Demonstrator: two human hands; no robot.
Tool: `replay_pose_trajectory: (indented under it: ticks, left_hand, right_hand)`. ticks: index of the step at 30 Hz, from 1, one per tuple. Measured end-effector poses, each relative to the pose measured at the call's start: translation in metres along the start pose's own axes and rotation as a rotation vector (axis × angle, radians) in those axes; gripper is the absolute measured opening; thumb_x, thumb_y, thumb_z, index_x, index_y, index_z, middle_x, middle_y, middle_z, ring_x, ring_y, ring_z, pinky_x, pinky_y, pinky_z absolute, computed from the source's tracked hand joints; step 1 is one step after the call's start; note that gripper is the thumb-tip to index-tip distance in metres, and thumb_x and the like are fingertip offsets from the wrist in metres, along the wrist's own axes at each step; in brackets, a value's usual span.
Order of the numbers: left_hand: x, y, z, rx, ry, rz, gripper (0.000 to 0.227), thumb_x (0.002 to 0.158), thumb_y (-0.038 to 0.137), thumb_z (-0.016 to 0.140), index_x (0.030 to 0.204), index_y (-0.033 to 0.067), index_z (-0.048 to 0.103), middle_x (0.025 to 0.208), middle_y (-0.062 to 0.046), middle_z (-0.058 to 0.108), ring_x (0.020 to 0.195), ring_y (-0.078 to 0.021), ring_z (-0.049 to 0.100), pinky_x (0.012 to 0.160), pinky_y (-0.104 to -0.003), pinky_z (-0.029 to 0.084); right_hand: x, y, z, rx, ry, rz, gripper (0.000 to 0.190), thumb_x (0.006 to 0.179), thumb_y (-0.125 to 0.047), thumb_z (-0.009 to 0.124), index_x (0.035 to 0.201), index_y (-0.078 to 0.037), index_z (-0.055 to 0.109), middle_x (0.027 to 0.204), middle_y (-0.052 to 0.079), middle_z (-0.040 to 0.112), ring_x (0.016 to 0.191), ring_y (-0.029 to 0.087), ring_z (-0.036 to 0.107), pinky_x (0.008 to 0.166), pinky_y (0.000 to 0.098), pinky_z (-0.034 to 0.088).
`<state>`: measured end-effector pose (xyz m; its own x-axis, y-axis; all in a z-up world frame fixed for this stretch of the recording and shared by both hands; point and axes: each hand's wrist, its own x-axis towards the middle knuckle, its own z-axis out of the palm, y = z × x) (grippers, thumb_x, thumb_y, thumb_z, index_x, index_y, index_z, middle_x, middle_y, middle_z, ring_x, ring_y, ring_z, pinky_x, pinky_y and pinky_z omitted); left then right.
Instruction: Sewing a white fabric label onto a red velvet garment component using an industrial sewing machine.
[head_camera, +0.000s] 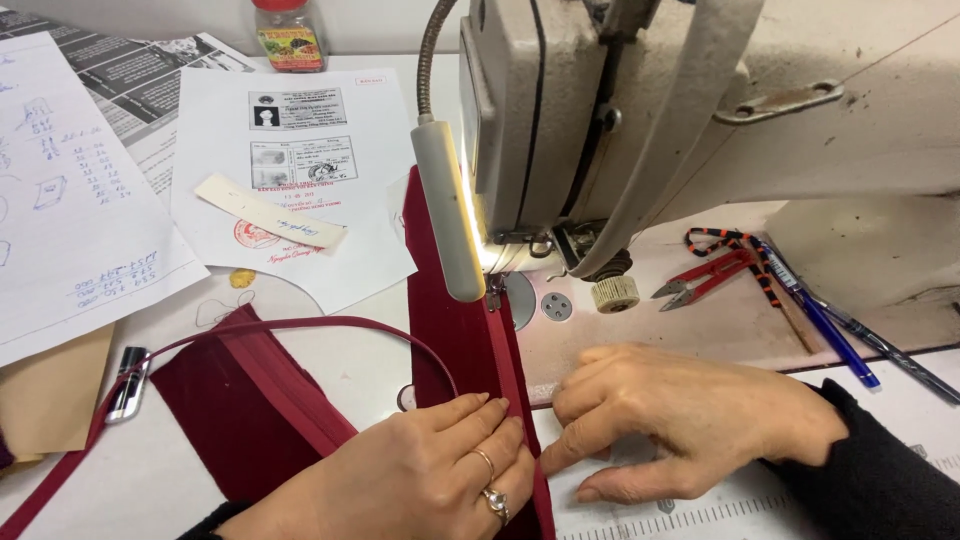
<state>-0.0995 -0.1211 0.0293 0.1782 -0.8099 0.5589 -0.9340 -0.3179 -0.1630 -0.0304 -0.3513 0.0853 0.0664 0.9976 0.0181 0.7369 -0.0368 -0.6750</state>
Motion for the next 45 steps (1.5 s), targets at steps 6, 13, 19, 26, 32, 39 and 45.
replay_pose_trajectory:
  ticks: [6, 13, 19, 26, 32, 39, 45]
  left_hand:
    - [-0.0007, 0.0009, -0.001, 0.015, -0.017, -0.004, 0.011, 0.097, 0.001, 0.054, 0.097, -0.0013, 0.065, 0.099, -0.021, 0.069, 0.09, -0.0332, 0.069, 0.092, -0.042, 0.057]
    - [-0.0005, 0.002, -0.0031, 0.019, -0.016, -0.007, 0.013, 0.096, 0.002, 0.054, 0.098, -0.0013, 0.067, 0.101, -0.02, 0.07, 0.092, -0.0333, 0.07, 0.09, -0.042, 0.057]
    - [-0.0009, 0.0017, -0.0033, 0.032, -0.024, -0.002, 0.013, 0.096, 0.002, 0.055, 0.099, -0.0006, 0.067, 0.101, -0.02, 0.07, 0.093, -0.0327, 0.07, 0.09, -0.041, 0.057]
    - [-0.001, 0.0014, -0.0034, 0.031, -0.024, 0.005, 0.013, 0.096, 0.002, 0.055, 0.1, -0.0005, 0.067, 0.1, -0.019, 0.07, 0.092, -0.0327, 0.07, 0.09, -0.041, 0.057]
    - [-0.0003, 0.002, -0.0054, 0.016, -0.035, -0.004, 0.015, 0.096, 0.002, 0.054, 0.101, -0.0015, 0.068, 0.1, -0.02, 0.07, 0.092, -0.033, 0.07, 0.09, -0.041, 0.057]
    - [-0.0019, 0.002, -0.003, 0.021, -0.019, 0.0, 0.012, 0.095, 0.0, 0.057, 0.099, -0.0006, 0.067, 0.099, -0.019, 0.07, 0.092, -0.0321, 0.07, 0.09, -0.04, 0.058]
    - [-0.0013, 0.0018, -0.0031, 0.032, -0.016, 0.002, 0.009, 0.096, 0.001, 0.058, 0.097, 0.0007, 0.068, 0.098, -0.018, 0.07, 0.091, -0.0308, 0.07, 0.09, -0.039, 0.058]
  right_hand:
    - [0.0009, 0.0012, 0.0008, -0.009, -0.006, -0.01, 0.031, 0.097, -0.032, 0.049, 0.11, -0.01, 0.067, 0.077, 0.006, 0.059, 0.067, 0.025, 0.054, 0.069, 0.0348, 0.039]
    - [0.0019, 0.0007, 0.0004, 0.0, -0.001, -0.009, 0.03, 0.097, -0.032, 0.049, 0.111, -0.011, 0.067, 0.076, 0.005, 0.057, 0.065, 0.023, 0.052, 0.067, 0.034, 0.039]
    - [0.0016, 0.0014, 0.001, 0.001, 0.002, -0.009, 0.029, 0.097, -0.031, 0.05, 0.11, -0.011, 0.067, 0.075, 0.005, 0.057, 0.064, 0.023, 0.052, 0.067, 0.0338, 0.039]
    - [0.0015, 0.0023, 0.0014, 0.006, 0.005, -0.008, 0.031, 0.097, -0.032, 0.049, 0.111, -0.011, 0.067, 0.074, 0.005, 0.055, 0.064, 0.023, 0.052, 0.068, 0.0339, 0.039]
    - [0.0018, 0.0027, 0.0018, 0.006, 0.01, -0.01, 0.032, 0.097, -0.033, 0.049, 0.112, -0.012, 0.068, 0.074, 0.004, 0.055, 0.063, 0.022, 0.051, 0.067, 0.0334, 0.04]
    - [0.0019, 0.0026, 0.0015, 0.005, -0.001, 0.002, 0.031, 0.097, -0.033, 0.05, 0.112, -0.013, 0.068, 0.074, 0.003, 0.055, 0.064, 0.022, 0.052, 0.068, 0.0334, 0.04]
    - [0.0019, 0.0034, 0.0019, -0.002, 0.008, -0.015, 0.031, 0.097, -0.032, 0.05, 0.112, -0.012, 0.067, 0.074, 0.004, 0.055, 0.064, 0.023, 0.051, 0.068, 0.0336, 0.04]
